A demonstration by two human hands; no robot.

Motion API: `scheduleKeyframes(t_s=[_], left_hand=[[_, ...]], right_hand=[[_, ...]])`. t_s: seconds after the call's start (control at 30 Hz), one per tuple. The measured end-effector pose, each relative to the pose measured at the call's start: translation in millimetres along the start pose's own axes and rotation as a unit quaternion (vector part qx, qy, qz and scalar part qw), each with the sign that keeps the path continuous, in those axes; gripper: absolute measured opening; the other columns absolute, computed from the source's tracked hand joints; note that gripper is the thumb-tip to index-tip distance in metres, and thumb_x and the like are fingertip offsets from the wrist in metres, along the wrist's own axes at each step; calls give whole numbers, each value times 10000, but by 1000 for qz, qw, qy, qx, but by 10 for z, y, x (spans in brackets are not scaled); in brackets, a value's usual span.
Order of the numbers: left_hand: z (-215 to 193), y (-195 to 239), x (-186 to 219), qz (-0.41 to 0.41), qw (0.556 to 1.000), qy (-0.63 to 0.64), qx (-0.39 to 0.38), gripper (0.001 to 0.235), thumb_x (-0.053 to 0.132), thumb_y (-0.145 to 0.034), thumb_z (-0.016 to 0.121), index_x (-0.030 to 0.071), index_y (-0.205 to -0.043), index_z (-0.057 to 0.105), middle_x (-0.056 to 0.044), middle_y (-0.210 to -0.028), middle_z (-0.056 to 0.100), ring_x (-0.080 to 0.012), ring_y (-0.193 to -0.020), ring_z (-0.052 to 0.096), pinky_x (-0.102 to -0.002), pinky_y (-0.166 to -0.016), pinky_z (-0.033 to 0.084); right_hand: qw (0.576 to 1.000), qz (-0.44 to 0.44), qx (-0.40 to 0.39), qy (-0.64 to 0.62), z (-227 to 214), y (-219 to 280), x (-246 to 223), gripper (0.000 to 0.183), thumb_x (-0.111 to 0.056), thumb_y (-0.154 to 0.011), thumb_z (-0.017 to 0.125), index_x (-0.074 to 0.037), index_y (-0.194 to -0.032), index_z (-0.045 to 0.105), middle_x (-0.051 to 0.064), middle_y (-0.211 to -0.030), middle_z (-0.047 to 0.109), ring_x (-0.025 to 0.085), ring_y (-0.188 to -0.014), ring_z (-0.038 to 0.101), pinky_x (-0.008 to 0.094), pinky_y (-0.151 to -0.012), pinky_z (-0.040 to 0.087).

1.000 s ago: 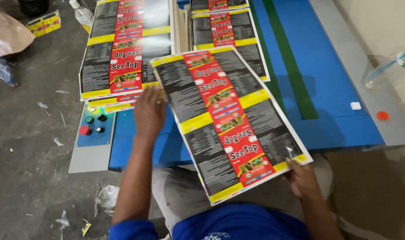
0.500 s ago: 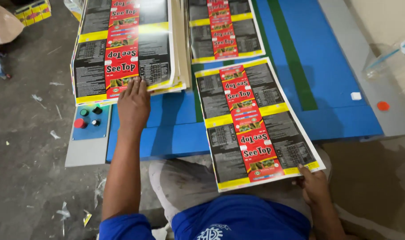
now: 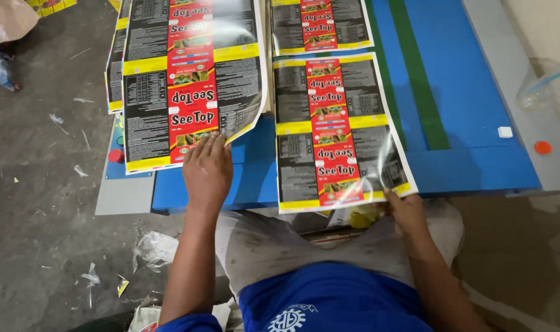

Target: Sorting and inspecting stacks of printed product labels on a production table.

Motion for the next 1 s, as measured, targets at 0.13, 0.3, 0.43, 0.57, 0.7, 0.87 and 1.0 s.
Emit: scheduleKeyframes(t_s=[0.13, 0.3, 0.43, 0.57, 0.7, 0.87, 1.0], left_hand=[[10, 37, 22, -6, 1000, 10, 6, 205, 155, -1008, 652, 21, -1152, 709, -170, -1195, 748, -344, -1159, 698, -477, -975, 520], [19, 29, 19, -14, 1000, 26, 4, 207, 140, -999, 663, 18, -1158, 713, -172, -1199, 744, -347, -1161, 694, -475, -983, 524], [-10, 70, 34, -9, 1000, 27, 8, 230, 139, -985, 668, 18, -1177, 710, -180, -1206, 741, -353, -1162, 693, -472, -986, 526], [19, 183, 113, 27, 997, 66, 22, 287, 121, -962, 686, 23, -1232, 705, -184, -1201, 735, -348, -1148, 695, -453, -973, 539], [153, 340, 393, 92, 987, 133, 14, 335, 86, -921, 705, 22, -1250, 697, -175, -1239, 718, -342, -1157, 690, -460, -983, 545], [284, 496, 1023, 141, 974, 175, -33, 362, 103, -860, 712, -2, -1206, 693, -209, -1336, 668, -384, -1259, 621, -523, -1045, 487], [416, 669, 1304, 159, 962, 207, -78, 332, 153, -923, 722, 18, -1225, 697, -199, -1381, 648, -376, -1344, 570, -525, -1091, 453]], right_hand=[[1000, 13, -5, -20, 232, -331, -269, 213, -133, -992, 620, -19, -1168, 581, 114, -902, 715, 222, -666, 719, 332, -466, 477], [999, 22, -28, -11, 370, -821, -374, 243, -183, -1018, 618, -14, -1190, 593, 107, -948, 742, 193, -726, 732, 317, -499, 488], [996, 76, -31, -32, 363, -755, -402, 291, -276, -1058, 598, -26, -1209, 602, 117, -950, 739, 185, -752, 734, 310, -530, 508], [995, 85, -15, -42, 458, -389, -319, 378, -226, -982, 608, -125, -1343, 558, 125, -1032, 767, 182, -761, 720, 309, -565, 501], [995, 85, -57, 22, 816, 70, -406, 501, -168, -939, 631, -117, -1435, 589, 128, -1087, 779, 175, -772, 711, 308, -602, 526], [966, -33, -257, 12, 1226, 420, -676, 446, -204, -976, 645, -56, -1391, 575, 85, -1143, 760, 140, -908, 719, 273, -670, 541], [989, 44, -142, 8, 1262, 350, -496, 345, -212, -981, 686, -30, -1265, 613, 76, -1000, 706, 167, -745, 648, 309, -590, 522]])
Point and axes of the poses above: each hand's wrist, its own y-axis away from the middle knuckle, its own z-axis out of the palm, x = y × z, the point moved 1 cm from there along -y, towards the middle knuckle
